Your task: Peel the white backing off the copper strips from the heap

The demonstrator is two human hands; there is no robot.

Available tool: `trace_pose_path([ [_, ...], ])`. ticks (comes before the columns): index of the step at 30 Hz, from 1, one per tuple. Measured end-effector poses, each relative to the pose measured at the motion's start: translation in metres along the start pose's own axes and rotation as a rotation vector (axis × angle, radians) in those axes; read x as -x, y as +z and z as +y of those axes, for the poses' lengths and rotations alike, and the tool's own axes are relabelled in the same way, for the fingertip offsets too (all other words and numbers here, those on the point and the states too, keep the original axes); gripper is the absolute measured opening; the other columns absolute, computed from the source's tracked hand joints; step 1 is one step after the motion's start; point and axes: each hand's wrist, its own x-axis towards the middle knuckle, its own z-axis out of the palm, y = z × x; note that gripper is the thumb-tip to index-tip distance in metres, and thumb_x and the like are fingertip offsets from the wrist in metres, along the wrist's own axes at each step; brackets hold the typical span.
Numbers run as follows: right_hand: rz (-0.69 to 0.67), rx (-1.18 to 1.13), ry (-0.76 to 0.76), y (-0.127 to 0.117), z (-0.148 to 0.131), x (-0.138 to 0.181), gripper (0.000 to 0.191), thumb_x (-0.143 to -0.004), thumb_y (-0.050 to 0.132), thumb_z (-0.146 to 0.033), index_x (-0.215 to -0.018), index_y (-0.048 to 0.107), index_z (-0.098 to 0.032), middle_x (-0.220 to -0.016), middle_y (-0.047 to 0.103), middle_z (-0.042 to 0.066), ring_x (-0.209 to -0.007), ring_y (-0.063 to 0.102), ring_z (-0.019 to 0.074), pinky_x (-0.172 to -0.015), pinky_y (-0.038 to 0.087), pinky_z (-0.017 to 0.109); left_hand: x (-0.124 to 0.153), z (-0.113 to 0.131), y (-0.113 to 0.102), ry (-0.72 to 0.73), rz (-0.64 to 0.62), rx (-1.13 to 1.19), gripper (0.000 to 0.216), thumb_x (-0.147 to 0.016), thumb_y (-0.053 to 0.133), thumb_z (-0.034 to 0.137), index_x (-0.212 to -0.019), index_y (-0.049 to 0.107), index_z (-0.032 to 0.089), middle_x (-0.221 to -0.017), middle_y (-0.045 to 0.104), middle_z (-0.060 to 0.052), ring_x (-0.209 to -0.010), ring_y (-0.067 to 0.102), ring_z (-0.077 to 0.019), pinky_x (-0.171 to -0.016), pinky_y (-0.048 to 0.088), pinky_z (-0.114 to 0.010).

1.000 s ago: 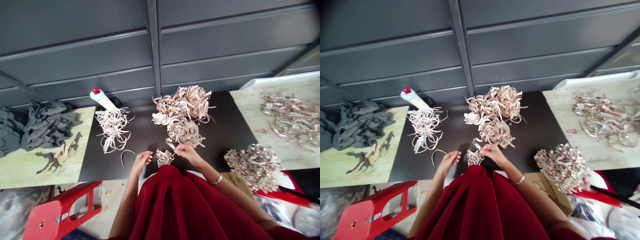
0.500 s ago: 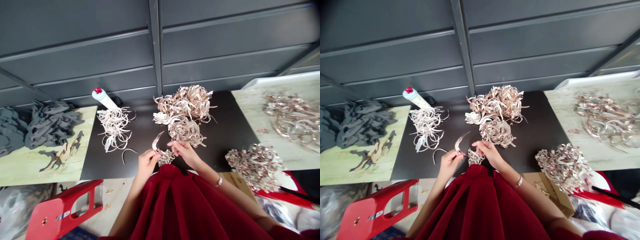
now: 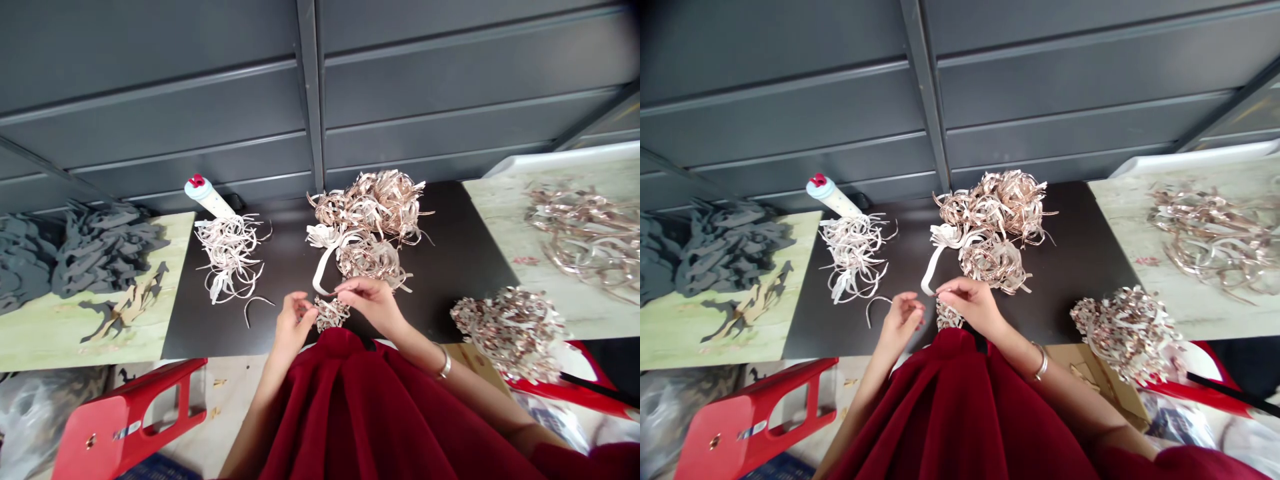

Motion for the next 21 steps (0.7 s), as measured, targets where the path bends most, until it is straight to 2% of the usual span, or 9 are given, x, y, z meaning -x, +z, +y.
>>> trace_pose_path([
  [3,-0.142,0.331,-0.315,0.003,-0.005,0.009,0.014,-0.088,0.058,-0.023,-0.084,0.071,-0.020,-0.076,0.071,0.005,-0.068,0.063,0.0149,-0.064,0.050,0.028,0.006,0.012,0.005,-0.154,-0.304,0.324,0.051,-0.074,0.058,0.064,-0.076,0.057,0.013,-0.063,0.057,-0.001,-0.049,0.052,-0.0087,-0.047,0.041,-0.020],
  [5,-0.213,0.445,-0.475,0.004,-0.006,0.012,0.019,-0.092,0.051,-0.019,-0.088,0.070,-0.020,-0.079,0.070,0.006,-0.072,0.062,0.0160,-0.066,0.051,0.029,0.010,0.022,0.010,-0.213,-0.351,0.469,0.052,-0.072,0.061,0.064,-0.066,0.055,0.013,-0.056,0.054,0.000,-0.044,0.046,-0.0063,-0.044,0.036,-0.019],
  [7,-0.238,0.493,-0.540,0.004,-0.007,0.014,0.022,-0.093,0.047,-0.016,-0.093,0.068,-0.019,-0.082,0.069,0.007,-0.075,0.061,0.0166,-0.067,0.051,0.030,0.012,0.030,0.014,-0.251,-0.318,0.548,0.049,-0.068,0.068,0.060,-0.062,0.054,0.013,-0.052,0.051,0.002,-0.042,0.042,-0.0050,-0.042,0.033,-0.018],
  [10,-0.253,0.472,-0.537,0.002,-0.008,0.015,0.025,-0.093,0.044,-0.012,-0.103,0.065,-0.019,-0.087,0.067,0.007,-0.079,0.060,0.0164,-0.070,0.052,0.030,0.012,0.036,0.016,-0.257,-0.254,0.592,0.043,-0.062,0.077,0.050,-0.062,0.057,0.012,-0.051,0.051,0.003,-0.043,0.042,-0.0045,-0.043,0.033,-0.018],
  [14,-0.307,0.450,-0.530,0.002,-0.010,0.017,0.032,-0.093,0.042,-0.009,-0.115,0.061,-0.020,-0.093,0.064,0.008,-0.086,0.058,0.0167,-0.074,0.052,0.029,0.013,0.036,0.012,-0.243,-0.222,0.606,0.036,-0.060,0.080,0.042,-0.065,0.061,0.012,-0.053,0.053,0.002,-0.044,0.044,-0.0050,-0.044,0.035,-0.018],
  [18,-0.382,0.434,-0.432,0.006,-0.009,0.021,0.036,-0.093,0.039,-0.011,-0.124,0.055,-0.020,-0.102,0.059,0.009,-0.091,0.058,0.0158,-0.077,0.053,0.029,0.015,0.036,0.011,-0.215,-0.193,0.575,0.033,-0.056,0.083,0.037,-0.065,0.064,0.012,-0.053,0.055,0.003,-0.043,0.044,-0.0051,-0.043,0.036,-0.019],
  [21,-0.274,0.366,-0.348,0.011,-0.007,0.025,0.031,-0.093,0.043,-0.015,-0.120,0.058,-0.020,-0.101,0.061,0.009,-0.089,0.060,0.0156,-0.076,0.052,0.029,0.015,0.037,0.012,-0.162,-0.088,0.535,0.028,-0.058,0.081,0.035,-0.064,0.064,0.013,-0.053,0.057,0.002,-0.045,0.047,-0.0065,-0.046,0.039,-0.020],
])
